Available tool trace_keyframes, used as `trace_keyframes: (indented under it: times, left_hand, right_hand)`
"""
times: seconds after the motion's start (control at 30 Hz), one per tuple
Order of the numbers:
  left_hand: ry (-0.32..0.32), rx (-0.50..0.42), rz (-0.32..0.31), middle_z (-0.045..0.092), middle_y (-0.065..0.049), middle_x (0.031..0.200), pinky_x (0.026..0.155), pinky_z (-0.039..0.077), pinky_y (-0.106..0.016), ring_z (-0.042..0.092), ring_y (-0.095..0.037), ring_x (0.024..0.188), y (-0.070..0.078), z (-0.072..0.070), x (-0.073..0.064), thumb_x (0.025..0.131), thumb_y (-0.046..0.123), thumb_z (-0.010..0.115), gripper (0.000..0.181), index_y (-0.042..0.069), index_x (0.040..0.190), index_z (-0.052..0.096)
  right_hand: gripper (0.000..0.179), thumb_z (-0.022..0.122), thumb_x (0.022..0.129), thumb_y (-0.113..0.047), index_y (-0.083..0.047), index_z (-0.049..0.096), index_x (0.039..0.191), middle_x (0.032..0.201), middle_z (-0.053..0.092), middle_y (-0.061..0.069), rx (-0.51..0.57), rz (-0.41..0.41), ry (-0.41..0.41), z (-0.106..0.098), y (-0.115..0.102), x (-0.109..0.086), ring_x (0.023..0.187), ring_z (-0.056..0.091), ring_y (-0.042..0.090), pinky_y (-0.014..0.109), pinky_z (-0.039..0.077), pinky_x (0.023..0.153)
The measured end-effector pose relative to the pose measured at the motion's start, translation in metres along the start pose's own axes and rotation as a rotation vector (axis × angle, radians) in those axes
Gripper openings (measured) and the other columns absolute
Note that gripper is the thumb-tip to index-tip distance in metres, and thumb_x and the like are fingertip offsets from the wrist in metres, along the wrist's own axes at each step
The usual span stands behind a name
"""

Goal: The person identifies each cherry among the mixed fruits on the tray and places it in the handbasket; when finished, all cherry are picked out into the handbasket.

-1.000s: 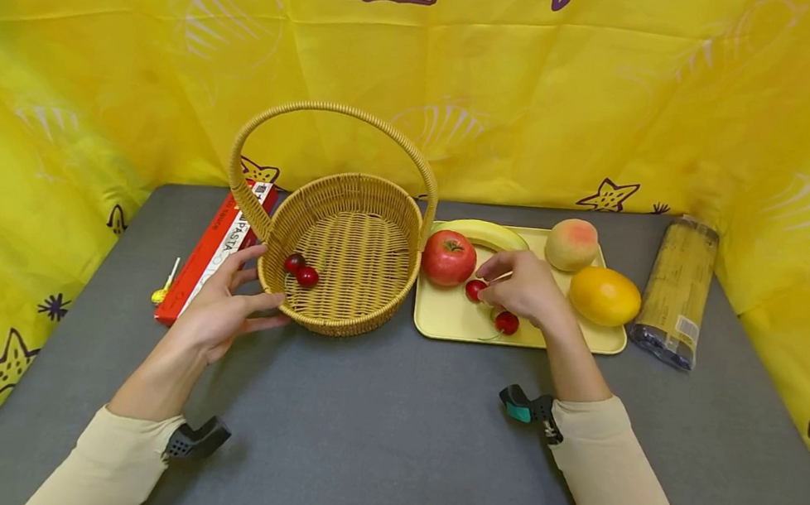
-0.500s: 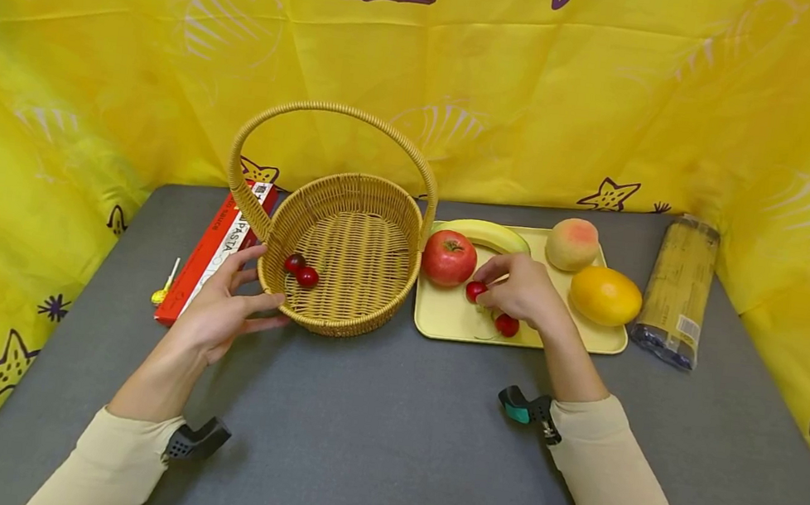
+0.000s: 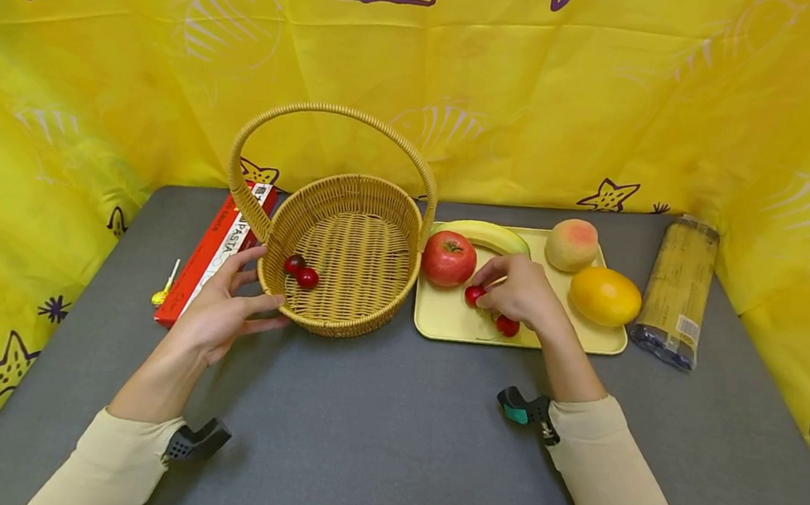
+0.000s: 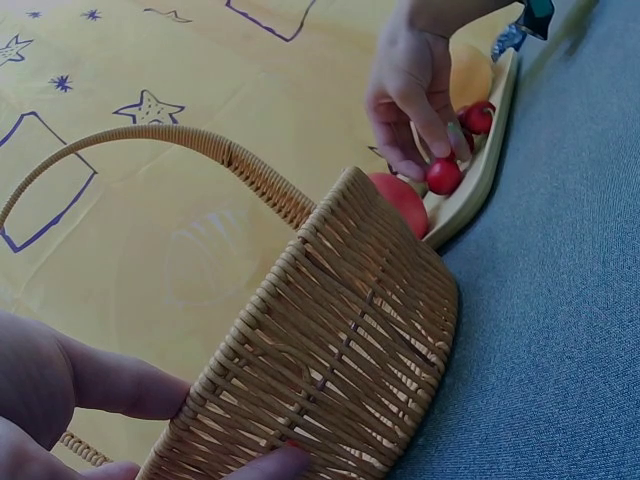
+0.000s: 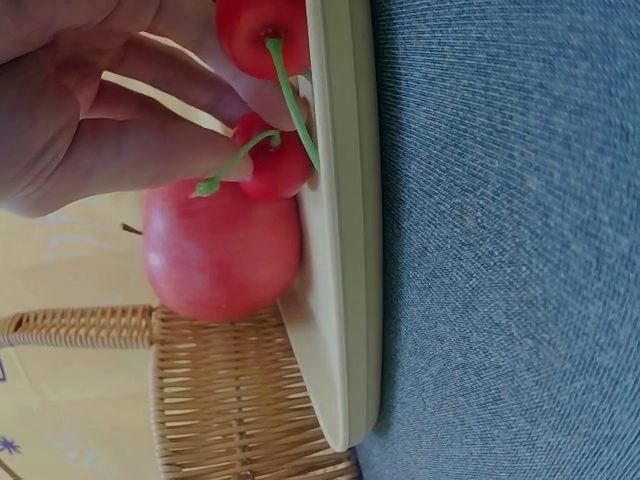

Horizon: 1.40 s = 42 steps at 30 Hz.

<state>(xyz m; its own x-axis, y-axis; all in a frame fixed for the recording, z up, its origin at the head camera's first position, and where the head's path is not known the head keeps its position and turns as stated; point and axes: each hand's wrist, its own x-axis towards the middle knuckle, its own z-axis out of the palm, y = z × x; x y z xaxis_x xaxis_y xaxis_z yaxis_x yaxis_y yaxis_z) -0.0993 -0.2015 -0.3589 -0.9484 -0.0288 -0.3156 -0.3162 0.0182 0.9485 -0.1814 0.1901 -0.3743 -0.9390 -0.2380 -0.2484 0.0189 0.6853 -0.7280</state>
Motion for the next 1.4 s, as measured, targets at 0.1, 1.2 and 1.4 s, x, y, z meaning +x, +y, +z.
trace_keyframes:
  times: [0.1,1.2,1.4]
  left_hand:
    - [0.0,-0.001,0.0,0.025,-0.022,0.159,0.088,0.064,-0.044,0.068,-0.032,0.109,-0.0001,0.0002,0.0,0.097,-0.006,0.064,0.085,0.02,0.166,0.02]
    - [0.002,0.0,-0.001,0.025,-0.022,0.16,0.088,0.064,-0.044,0.068,-0.033,0.111,-0.0006,0.0,0.0002,0.097,-0.006,0.064,0.086,0.02,0.166,0.019]
    - [0.0,-0.001,-0.001,0.024,-0.022,0.16,0.089,0.064,-0.045,0.067,-0.034,0.112,-0.0002,0.0003,0.0007,0.097,-0.006,0.064,0.086,0.02,0.166,0.019]
  right_hand:
    - [0.024,0.078,0.083,0.001,0.0,0.074,0.106,0.098,0.073,0.017,-0.009,0.001,0.002,0.0006,0.0002,0.0005,0.072,0.065,0.02,0.032,0.06,0.061]
    - [0.022,0.082,0.084,-0.004,-0.004,0.08,0.106,0.098,0.078,0.015,-0.041,-0.064,0.015,-0.0015,-0.0002,-0.0018,0.074,0.069,0.02,0.028,0.058,0.061]
    - [0.022,0.082,0.085,-0.004,-0.005,0.08,0.107,0.1,0.078,0.015,-0.019,-0.074,0.004,-0.0062,-0.0004,-0.0039,0.08,0.071,0.021,0.03,0.059,0.066]
